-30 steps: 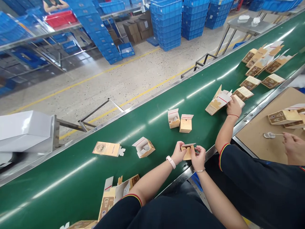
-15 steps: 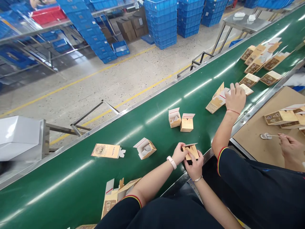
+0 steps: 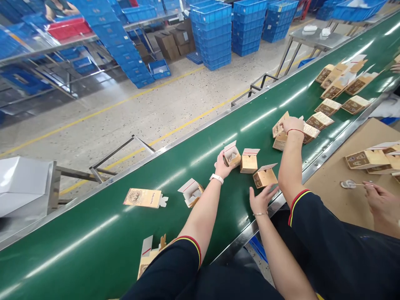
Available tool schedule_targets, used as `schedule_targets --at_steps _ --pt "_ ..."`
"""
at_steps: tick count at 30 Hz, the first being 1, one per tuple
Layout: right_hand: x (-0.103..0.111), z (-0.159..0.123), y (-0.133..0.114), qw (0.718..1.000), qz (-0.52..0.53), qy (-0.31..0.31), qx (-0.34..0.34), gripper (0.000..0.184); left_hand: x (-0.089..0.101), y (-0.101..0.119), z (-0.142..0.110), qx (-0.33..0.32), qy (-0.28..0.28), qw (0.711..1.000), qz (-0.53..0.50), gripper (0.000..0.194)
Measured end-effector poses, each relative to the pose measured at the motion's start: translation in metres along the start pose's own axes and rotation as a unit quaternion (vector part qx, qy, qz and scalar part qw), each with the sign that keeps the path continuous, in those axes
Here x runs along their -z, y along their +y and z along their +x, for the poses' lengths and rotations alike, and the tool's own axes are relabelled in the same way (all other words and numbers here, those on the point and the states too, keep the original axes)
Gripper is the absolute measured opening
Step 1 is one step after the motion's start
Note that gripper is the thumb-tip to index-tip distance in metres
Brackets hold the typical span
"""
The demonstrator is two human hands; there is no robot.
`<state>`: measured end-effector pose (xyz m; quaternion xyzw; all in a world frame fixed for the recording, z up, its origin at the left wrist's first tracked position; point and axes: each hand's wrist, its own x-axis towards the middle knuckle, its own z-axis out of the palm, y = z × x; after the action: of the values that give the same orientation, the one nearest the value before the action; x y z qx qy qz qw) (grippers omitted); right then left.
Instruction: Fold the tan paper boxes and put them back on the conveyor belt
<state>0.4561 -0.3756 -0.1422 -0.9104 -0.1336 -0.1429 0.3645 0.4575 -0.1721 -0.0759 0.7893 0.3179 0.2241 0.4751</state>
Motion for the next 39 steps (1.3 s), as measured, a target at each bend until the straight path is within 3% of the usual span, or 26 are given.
schedule_targets --at_steps 2,5,8,10,14,16,19,21,23,26,28,31,35,37,39 --pt "0.011 -0.021 -0.003 0.999 0.025 -0.002 0.029 0.086 -0.007 -0.002 -0.020 -0.002 0.052 0.998 -0.029 0.087" --pt "0.026 -0.049 -0.005 0.990 0.111 -0.012 0.091 0.078 -0.012 -0.014 -0.073 0.017 0.120 0.989 -0.090 0.084" --pt "0.033 -0.051 -0.003 0.960 0.235 -0.053 0.142 0.070 -0.006 -0.031 -0.129 -0.007 0.078 0.988 -0.134 0.069" --pt "0.032 -0.041 -0.002 0.930 0.294 -0.118 0.188 0.064 0.002 -0.042 -0.158 -0.039 0.039 0.988 -0.147 0.057" --pt "0.019 -0.025 -0.007 0.857 0.352 -0.243 0.288 0.045 0.015 -0.051 -0.191 -0.049 0.017 0.987 -0.155 0.047" --pt "0.014 -0.026 -0.010 0.850 0.364 -0.245 0.292 0.035 0.018 -0.047 -0.196 -0.030 0.001 0.989 -0.146 0.042" --pt "0.014 -0.034 -0.012 0.875 0.367 -0.216 0.231 0.035 0.018 -0.036 -0.195 -0.002 -0.034 0.993 -0.111 0.029" --pt "0.016 -0.042 -0.013 0.903 0.360 -0.184 0.146 0.038 0.015 -0.029 -0.192 0.000 -0.052 0.993 -0.103 0.020" --pt "0.016 -0.050 -0.013 0.922 0.355 -0.150 0.035 0.031 0.008 -0.025 -0.189 0.013 -0.033 0.991 -0.131 0.018" --pt "0.012 -0.056 -0.013 0.909 0.375 -0.146 -0.112 0.042 -0.004 -0.020 -0.184 0.091 0.034 0.969 -0.225 0.025" --pt "0.007 -0.055 -0.011 0.894 0.390 -0.153 -0.158 0.045 -0.011 -0.016 -0.177 0.143 0.023 0.949 -0.281 0.030" --pt "0.000 -0.047 -0.009 0.901 0.376 -0.144 -0.161 0.043 -0.019 -0.006 -0.160 0.215 -0.020 0.925 -0.313 0.031" --pt "0.004 -0.035 -0.006 0.920 0.336 -0.147 -0.137 0.047 -0.027 0.008 -0.146 0.289 0.001 0.906 -0.308 0.032" --pt "0.014 -0.031 -0.006 0.936 0.310 -0.136 -0.092 0.060 -0.028 0.016 -0.154 0.290 0.023 0.909 -0.298 0.039" --pt "0.024 -0.028 -0.010 0.967 0.230 -0.112 -0.002 0.074 -0.022 0.025 -0.174 0.261 0.032 0.924 -0.277 0.048"
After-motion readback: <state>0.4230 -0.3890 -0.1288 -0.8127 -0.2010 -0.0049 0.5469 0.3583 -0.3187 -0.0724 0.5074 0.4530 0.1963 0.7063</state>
